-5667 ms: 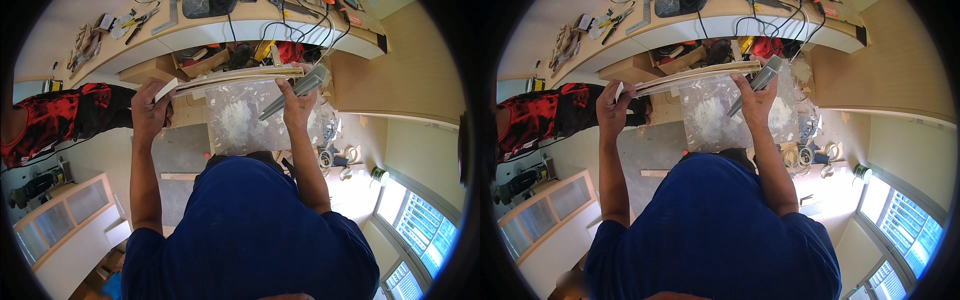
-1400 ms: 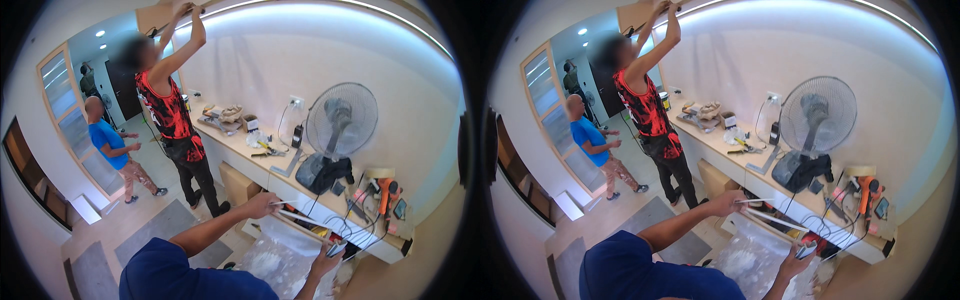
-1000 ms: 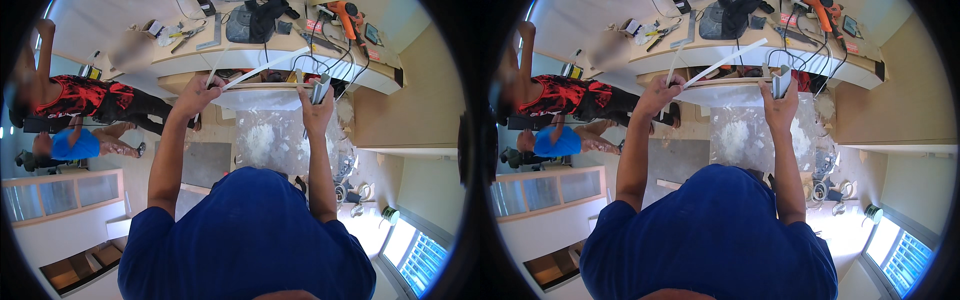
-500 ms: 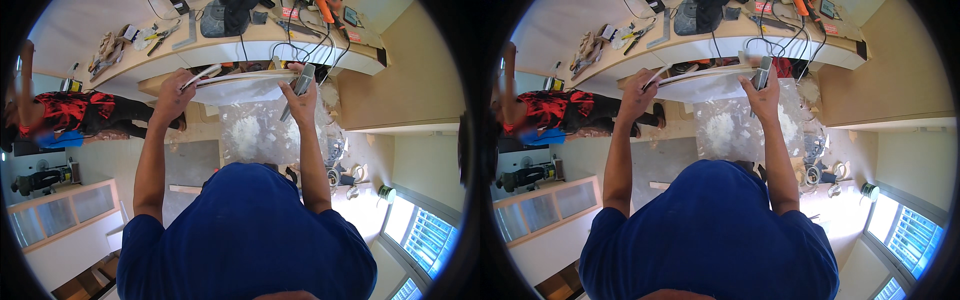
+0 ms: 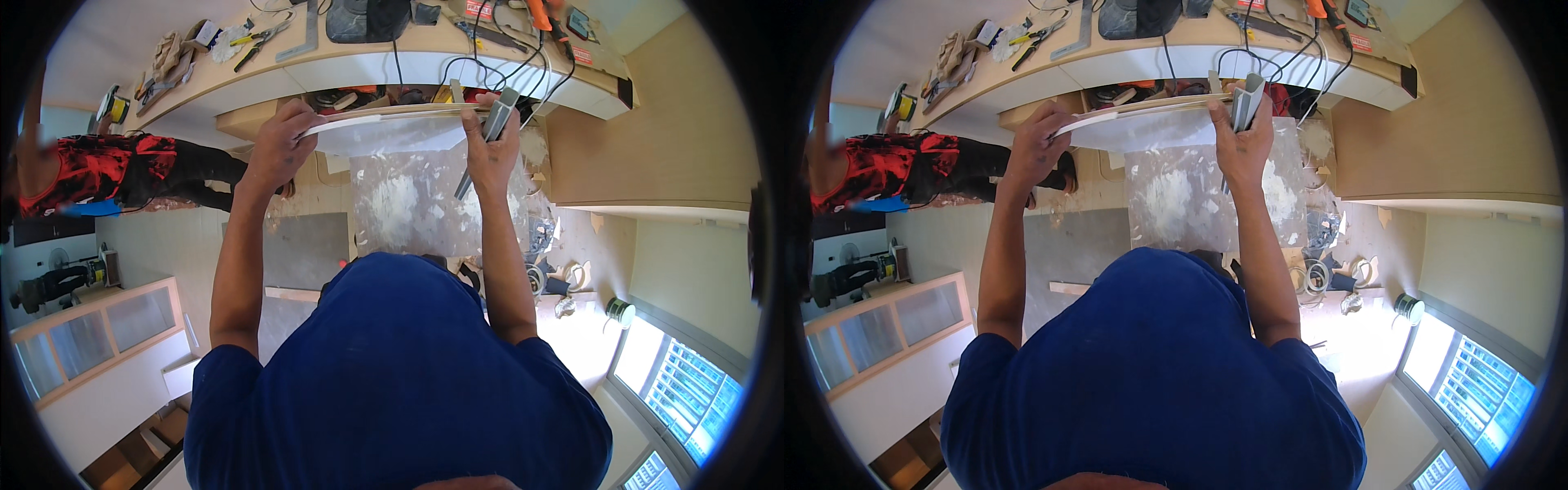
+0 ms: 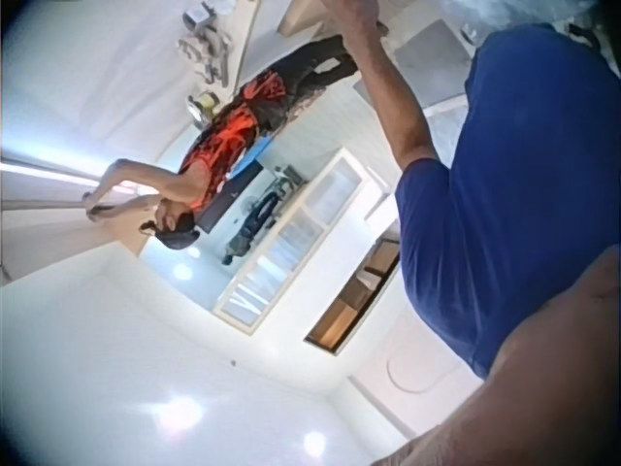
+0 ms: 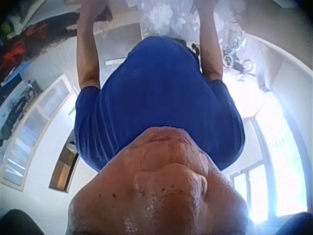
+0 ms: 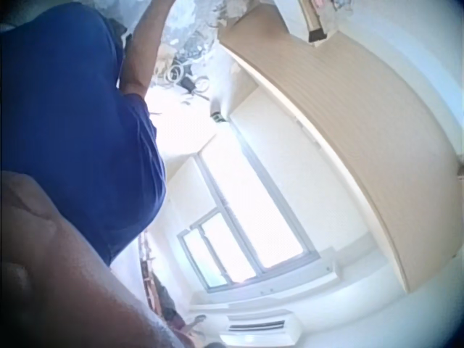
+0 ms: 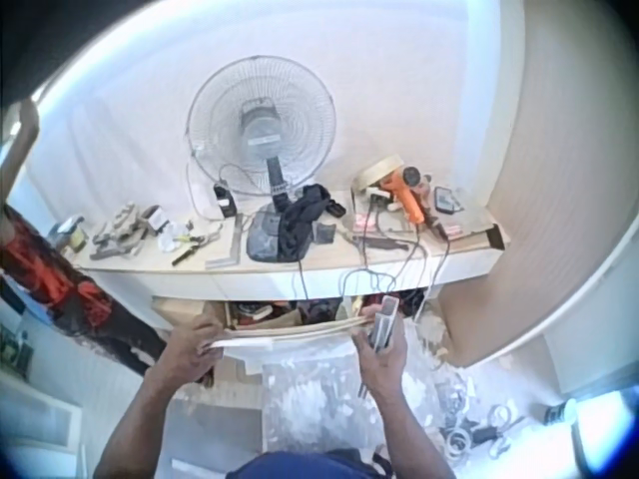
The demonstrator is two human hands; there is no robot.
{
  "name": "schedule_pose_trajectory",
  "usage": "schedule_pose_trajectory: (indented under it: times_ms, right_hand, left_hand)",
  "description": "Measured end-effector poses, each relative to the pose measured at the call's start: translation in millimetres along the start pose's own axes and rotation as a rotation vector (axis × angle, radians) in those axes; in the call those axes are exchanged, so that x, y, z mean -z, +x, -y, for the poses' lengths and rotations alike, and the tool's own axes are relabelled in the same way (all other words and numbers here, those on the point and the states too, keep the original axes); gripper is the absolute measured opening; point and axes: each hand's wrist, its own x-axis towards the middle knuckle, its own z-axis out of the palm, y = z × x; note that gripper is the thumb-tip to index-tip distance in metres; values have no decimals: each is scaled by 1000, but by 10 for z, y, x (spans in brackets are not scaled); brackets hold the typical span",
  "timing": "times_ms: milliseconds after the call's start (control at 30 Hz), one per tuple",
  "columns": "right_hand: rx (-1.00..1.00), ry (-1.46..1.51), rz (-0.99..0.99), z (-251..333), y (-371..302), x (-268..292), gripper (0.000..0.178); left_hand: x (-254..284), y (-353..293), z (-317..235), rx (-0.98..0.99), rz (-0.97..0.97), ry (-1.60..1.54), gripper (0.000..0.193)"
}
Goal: The person aligns a white cabinet door with a metal frame and uses a caulking gun to apply sealant along the edge. They handle the door and frame repeatedly to position them before applying the sealant.
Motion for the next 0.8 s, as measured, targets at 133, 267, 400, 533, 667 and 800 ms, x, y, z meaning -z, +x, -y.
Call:
schedule_pose_trajectory:
  times_ms: [133,267,400,533,667,800]
  right_hand:
    - [-120,43,-67,19,-6,-122,40]
    - [-70,29,-72,-40,-4,-136,38]
    - [-61,-49,-77,-24,-9,-118,37]
    - [-106,-93,-89,-13,1,-150,37]
    - [-35,-23,-145,22,0,-212,43]
    - [-43,-11,-165,101,1,-236,43]
  left_hand:
    - [-1,-20,17,-24,-10,82,32]
    - [-15,-22,17,-41,-28,134,35]
    - [-20,2,-40,-24,-13,151,37]
    - [-40,-8,-18,-17,-15,181,37]
    - [-42,-9,-17,-14,-5,205,36]
    - [-43,-22,-3,14,-42,164,34]
